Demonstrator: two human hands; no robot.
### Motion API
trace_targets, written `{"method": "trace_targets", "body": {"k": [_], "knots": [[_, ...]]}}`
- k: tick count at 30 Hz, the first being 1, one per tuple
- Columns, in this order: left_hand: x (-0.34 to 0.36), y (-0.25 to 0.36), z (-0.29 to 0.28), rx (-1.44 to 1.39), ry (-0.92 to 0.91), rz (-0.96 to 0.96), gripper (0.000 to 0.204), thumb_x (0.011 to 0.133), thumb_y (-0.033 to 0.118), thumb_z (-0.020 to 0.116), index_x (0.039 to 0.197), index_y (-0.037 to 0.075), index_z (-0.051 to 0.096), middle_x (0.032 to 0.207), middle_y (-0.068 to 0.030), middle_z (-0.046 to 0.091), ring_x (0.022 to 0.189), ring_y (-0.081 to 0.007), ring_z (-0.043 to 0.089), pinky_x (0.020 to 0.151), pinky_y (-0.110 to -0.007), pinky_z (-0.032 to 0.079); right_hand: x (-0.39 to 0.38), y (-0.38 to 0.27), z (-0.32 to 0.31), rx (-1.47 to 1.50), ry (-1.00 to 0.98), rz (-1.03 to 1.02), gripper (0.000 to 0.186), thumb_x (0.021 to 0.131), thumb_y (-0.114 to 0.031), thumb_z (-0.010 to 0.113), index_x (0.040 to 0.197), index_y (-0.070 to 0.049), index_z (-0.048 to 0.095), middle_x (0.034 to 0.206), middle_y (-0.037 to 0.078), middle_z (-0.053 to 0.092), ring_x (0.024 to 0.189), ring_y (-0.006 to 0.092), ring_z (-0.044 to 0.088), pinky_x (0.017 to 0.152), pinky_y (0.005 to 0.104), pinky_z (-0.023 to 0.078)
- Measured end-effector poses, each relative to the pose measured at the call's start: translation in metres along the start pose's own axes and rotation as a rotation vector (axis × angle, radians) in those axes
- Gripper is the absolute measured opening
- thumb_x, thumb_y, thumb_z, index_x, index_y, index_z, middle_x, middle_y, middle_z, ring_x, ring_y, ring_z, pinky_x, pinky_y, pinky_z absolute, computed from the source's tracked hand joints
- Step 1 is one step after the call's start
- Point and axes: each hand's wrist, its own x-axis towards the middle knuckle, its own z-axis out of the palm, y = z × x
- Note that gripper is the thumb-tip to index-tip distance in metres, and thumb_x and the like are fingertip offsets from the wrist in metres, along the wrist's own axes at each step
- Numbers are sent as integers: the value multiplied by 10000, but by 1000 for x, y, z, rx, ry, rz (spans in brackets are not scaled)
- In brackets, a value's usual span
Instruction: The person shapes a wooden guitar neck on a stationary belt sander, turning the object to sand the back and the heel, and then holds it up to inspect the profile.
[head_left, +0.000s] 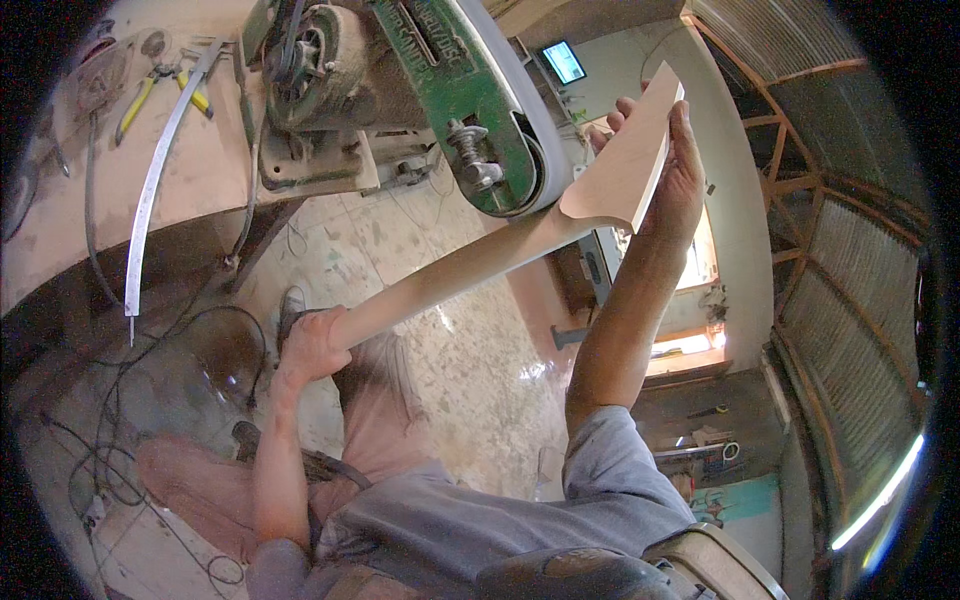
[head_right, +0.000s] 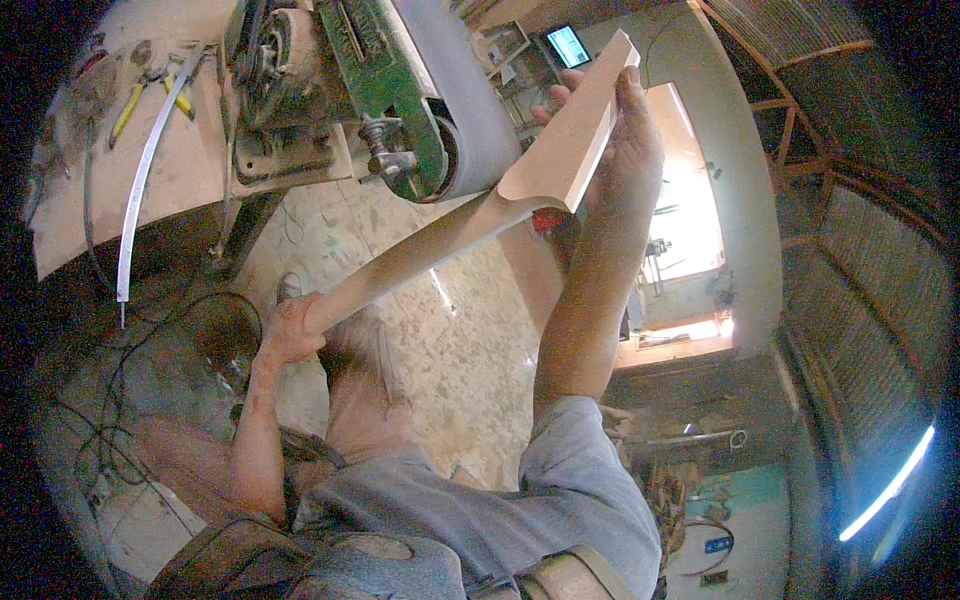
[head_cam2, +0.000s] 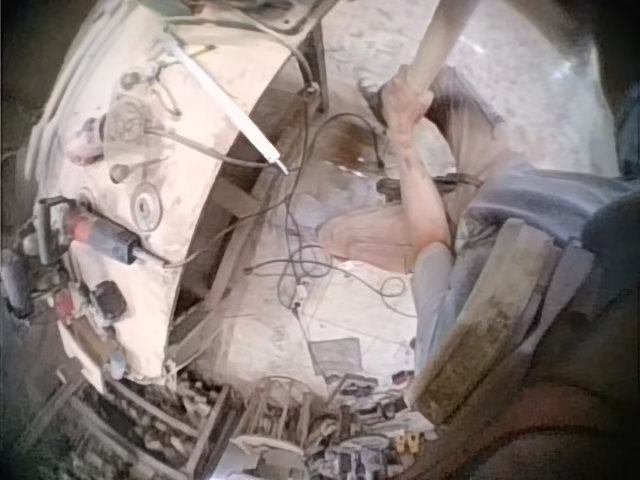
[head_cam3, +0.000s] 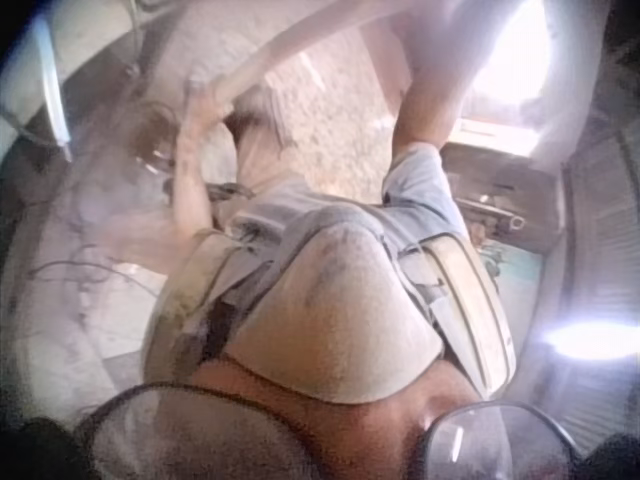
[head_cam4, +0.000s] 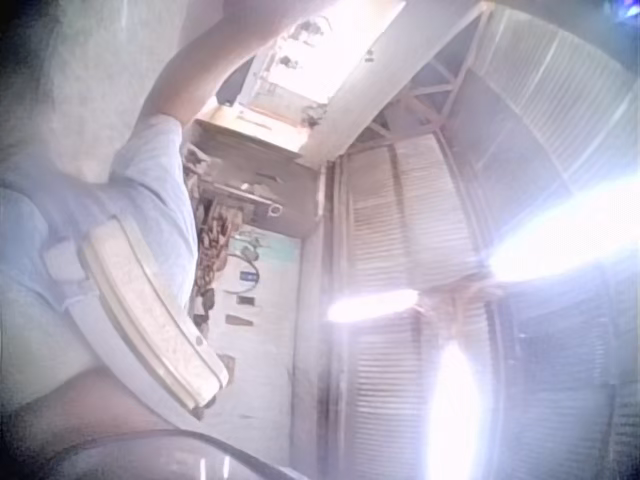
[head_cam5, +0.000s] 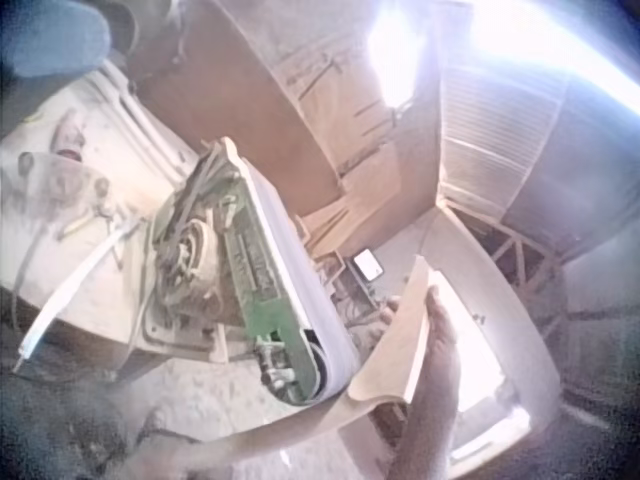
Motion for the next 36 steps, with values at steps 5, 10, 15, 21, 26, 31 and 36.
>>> {"method": "trace_targets", "body": {"k": [5, 10, 15, 21, 26, 31, 36], "knots": [[1, -8, 4, -30, 7, 49, 400, 636, 80, 635, 1034, 41, 638, 961, -216, 688, 965, -447, 643, 854, -510, 530, 3, 2, -7, 30, 19, 15, 555, 1031, -443, 523, 1300, 40, 475, 1061, 202, 625, 939, 260, 673, 822, 481, 614], [6, -9, 5, -115, 28, 71, 560, 653, 47, 594, 1212, 52, 632, 1159, -205, 665, 1097, -415, 616, 971, -479, 501, 4, -1, -6, -93, 74, -35, 611, 1011, -431, 575, 1364, 45, 430, 1105, 216, 607, 957, 294, 670, 847, 488, 597], [9, -13, 9, -86, 17, 115, 687, 651, 31, 573, 1336, 78, 589, 1271, -204, 636, 1182, -403, 590, 1050, -460, 477, 9, 1, -15, -97, 97, -49, 637, 996, -401, 618, 1396, 46, 404, 1164, 238, 585, 1000, 319, 662, 868, 486, 578], [14, -10, 7, -136, -53, 69, 774, 662, 21, 565, 1433, 83, 529, 1330, -214, 611, 1227, -398, 574, 1076, -448, 464, 14, 6, -28, -109, 132, -67, 628, 992, -398, 630, 1385, 44, 418, 1165, 244, 583, 976, 319, 671, 846, 470, 587], [19, -12, 10, -181, -79, 64, 758, 667, 18, 566, 1423, 63, 536, 1327, -219, 616, 1231, -394, 576, 1072, -437, 469, 14, 7, -27, -83, 236, -77, 584, 969, -357, 686, 1335, 53, 488, 1107, 227, 622, 967, 300, 689, 932, 486, 591], [23, -9, 10, -183, -101, 108, 695, 683, 8, 555, 1378, 33, 572, 1281, -219, 644, 1192, -390, 601, 1034, -450, 489, 16, 8, -31, -155, 251, -107, 653, 930, -418, 723, 1301, 51, 461, 1114, 225, 567, 1042, 346, 627, 879, 509, 595], [24, 0, 3, -193, -146, 127, 599, 667, 21, 566, 1260, -5, 645, 1189, -216, 686, 1130, -398, 630, 974, -458, 516, 12, 4, -32, -220, 282, -114, 735, 887, -467, 765, 1246, 79, 427, 1127, 217, 538, 1076, 327, 597, 899, 504, 588]]}}
